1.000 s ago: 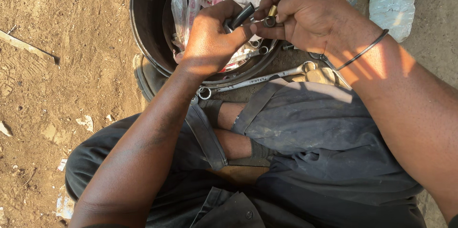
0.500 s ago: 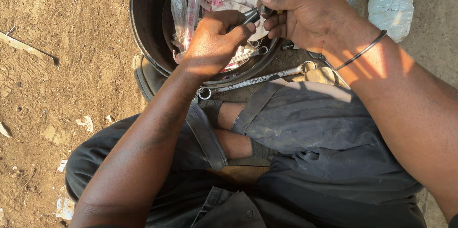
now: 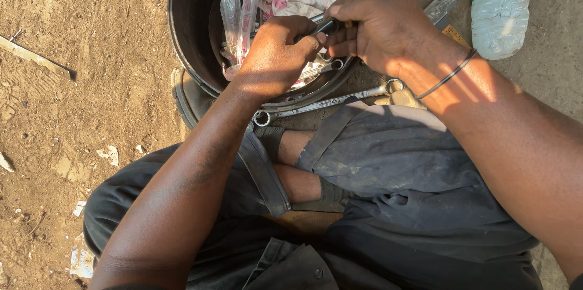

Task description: The person sits on the ground and assembles a plumbing connection by hand-tightening a brass fitting onto a black pipe. They then use a wrench to tighten the connection further.

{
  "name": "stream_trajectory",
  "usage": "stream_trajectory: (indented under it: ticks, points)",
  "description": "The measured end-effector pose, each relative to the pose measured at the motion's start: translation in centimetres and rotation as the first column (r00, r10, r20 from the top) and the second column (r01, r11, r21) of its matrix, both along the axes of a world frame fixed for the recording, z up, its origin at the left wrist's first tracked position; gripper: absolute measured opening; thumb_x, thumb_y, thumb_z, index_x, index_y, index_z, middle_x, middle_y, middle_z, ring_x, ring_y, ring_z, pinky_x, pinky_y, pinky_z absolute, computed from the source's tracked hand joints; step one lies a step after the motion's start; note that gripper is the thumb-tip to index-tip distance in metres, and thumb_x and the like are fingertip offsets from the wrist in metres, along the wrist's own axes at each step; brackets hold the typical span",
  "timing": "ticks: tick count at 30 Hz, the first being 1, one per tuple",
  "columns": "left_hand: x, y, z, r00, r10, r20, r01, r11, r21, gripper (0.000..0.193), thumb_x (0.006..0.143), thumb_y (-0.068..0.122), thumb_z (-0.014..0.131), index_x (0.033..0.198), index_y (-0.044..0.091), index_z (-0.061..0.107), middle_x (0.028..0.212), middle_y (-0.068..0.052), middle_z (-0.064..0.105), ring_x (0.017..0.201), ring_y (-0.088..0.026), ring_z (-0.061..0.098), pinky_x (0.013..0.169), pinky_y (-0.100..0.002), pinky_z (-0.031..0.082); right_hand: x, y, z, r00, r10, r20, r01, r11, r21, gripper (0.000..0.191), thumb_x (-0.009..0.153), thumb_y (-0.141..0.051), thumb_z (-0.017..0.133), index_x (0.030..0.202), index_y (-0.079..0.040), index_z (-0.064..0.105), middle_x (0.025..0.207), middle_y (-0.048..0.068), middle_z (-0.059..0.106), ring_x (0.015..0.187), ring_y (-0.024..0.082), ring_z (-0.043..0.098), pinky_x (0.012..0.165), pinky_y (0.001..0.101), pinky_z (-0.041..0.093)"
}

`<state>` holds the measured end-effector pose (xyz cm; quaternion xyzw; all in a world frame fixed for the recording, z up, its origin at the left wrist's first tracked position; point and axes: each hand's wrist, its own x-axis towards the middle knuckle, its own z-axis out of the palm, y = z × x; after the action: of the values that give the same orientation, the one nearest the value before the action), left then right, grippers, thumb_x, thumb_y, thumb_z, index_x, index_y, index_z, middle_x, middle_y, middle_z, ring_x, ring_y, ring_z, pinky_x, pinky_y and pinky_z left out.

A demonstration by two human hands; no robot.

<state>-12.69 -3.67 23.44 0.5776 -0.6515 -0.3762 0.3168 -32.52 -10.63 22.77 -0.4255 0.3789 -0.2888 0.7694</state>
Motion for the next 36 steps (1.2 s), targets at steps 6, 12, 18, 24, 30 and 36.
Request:
stream_trajectory:
  ticks: [6,12,18,24,30,36]
  points:
    - [0.3,0.0,0.0,0.995,0.006,0.095,0.006,0.992,-0.129,0.028,0.096,0.025,0.066,0.103,-0.001,0.074,0.076,-0.015,0.069,0.068,-0.021,0.066,0.066,-0.039,0.052,-0.5,-0.4,-0.1,0.995,0.074,0.072,-0.072,0.997,-0.035,0.012,0.096,0.003,0.056,0.107,0.002,0.061,0.104,0.017,0.069,0.092,0.026,0.074,0.085,0.0399,0.063]
    - [0.5,0.0,0.6,0.997,0.018,0.076,-0.017,1.0,-0.015,0.028,0.095,0.028,0.066,0.103,0.002,0.075,0.074,-0.013,0.072,0.068,-0.021,0.067,0.065,-0.038,0.052,-0.9,-0.7,0.3,0.992,0.1,0.08,-0.096,0.994,-0.058,0.014,0.098,0.0,0.063,0.112,0.002,0.062,0.104,0.014,0.067,0.092,0.024,0.071,0.088,0.0408,0.063]
    - [0.6,0.3,1.3,0.994,-0.005,0.112,0.015,0.996,-0.085,0.026,0.096,0.027,0.067,0.102,0.003,0.076,0.077,-0.014,0.073,0.069,-0.023,0.07,0.066,-0.039,0.053,-1.0,-0.5,0.2,0.991,0.129,0.028,-0.123,0.981,-0.152,0.017,0.099,-0.006,0.066,0.114,0.003,0.066,0.1,0.011,0.068,0.089,0.021,0.072,0.086,0.0382,0.063]
    - [0.6,0.9,1.6,0.983,0.007,0.186,0.03,0.98,-0.197,0.025,0.097,0.026,0.069,0.102,0.002,0.075,0.082,-0.02,0.071,0.077,-0.036,0.071,0.07,-0.046,0.053,-1.2,-0.8,-0.6,0.983,0.181,0.021,-0.175,0.972,-0.158,0.017,0.102,-0.013,0.068,0.109,0.002,0.067,0.091,0.009,0.069,0.079,0.016,0.07,0.07,0.0319,0.058]
    - [0.3,1.3,2.2,0.929,0.029,0.369,0.097,0.943,-0.318,0.023,0.096,0.024,0.071,0.097,0.001,0.071,0.086,-0.022,0.07,0.083,-0.044,0.068,0.072,-0.053,0.052,-1.0,-0.7,-0.9,0.982,0.181,-0.052,-0.187,0.969,-0.161,0.02,0.103,-0.021,0.068,0.103,-0.001,0.067,0.082,0.007,0.065,0.068,0.015,0.065,0.059,0.0301,0.054]
    - [-0.1,1.8,2.4,0.898,0.08,0.433,0.078,0.939,-0.335,0.021,0.096,0.023,0.069,0.094,0.002,0.069,0.093,-0.02,0.068,0.084,-0.043,0.069,0.071,-0.054,0.052,-0.7,0.0,-0.5,0.987,0.14,-0.079,-0.149,0.981,-0.124,0.019,0.104,-0.024,0.066,0.099,-0.006,0.064,0.081,0.005,0.064,0.066,0.012,0.06,0.056,0.0279,0.05]
